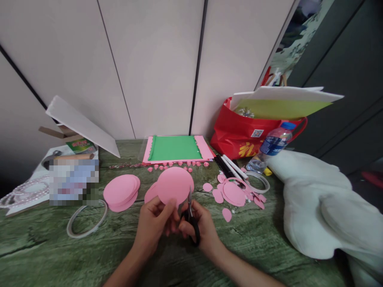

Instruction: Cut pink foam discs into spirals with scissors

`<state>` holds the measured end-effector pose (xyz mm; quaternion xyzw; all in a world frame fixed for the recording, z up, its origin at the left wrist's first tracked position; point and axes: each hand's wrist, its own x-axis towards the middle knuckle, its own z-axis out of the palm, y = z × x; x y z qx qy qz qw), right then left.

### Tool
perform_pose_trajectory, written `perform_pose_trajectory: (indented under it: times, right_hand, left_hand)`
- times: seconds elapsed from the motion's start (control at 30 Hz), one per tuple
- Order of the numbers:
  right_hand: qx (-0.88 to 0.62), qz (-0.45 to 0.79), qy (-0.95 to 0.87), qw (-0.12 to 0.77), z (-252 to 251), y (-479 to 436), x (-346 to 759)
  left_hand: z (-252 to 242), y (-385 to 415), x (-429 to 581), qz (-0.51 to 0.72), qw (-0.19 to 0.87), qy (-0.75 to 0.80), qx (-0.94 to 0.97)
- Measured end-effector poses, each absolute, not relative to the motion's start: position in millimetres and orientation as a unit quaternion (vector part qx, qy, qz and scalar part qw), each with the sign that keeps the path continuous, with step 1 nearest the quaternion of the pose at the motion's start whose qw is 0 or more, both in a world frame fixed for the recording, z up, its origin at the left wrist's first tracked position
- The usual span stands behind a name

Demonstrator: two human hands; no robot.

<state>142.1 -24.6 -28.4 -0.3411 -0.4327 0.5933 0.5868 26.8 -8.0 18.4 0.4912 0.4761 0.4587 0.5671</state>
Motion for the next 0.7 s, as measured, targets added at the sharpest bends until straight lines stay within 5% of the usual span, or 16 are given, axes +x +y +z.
perform_pose_trajectory:
  times: [0.7]
  right_hand:
    - [-0.311, 0.604, -0.43, 0.594, -30.3, -22.4, 145.6]
  left_hand:
    - [18.7, -6.9, 27.7, 0.431, 0.544, 0.516, 0.502]
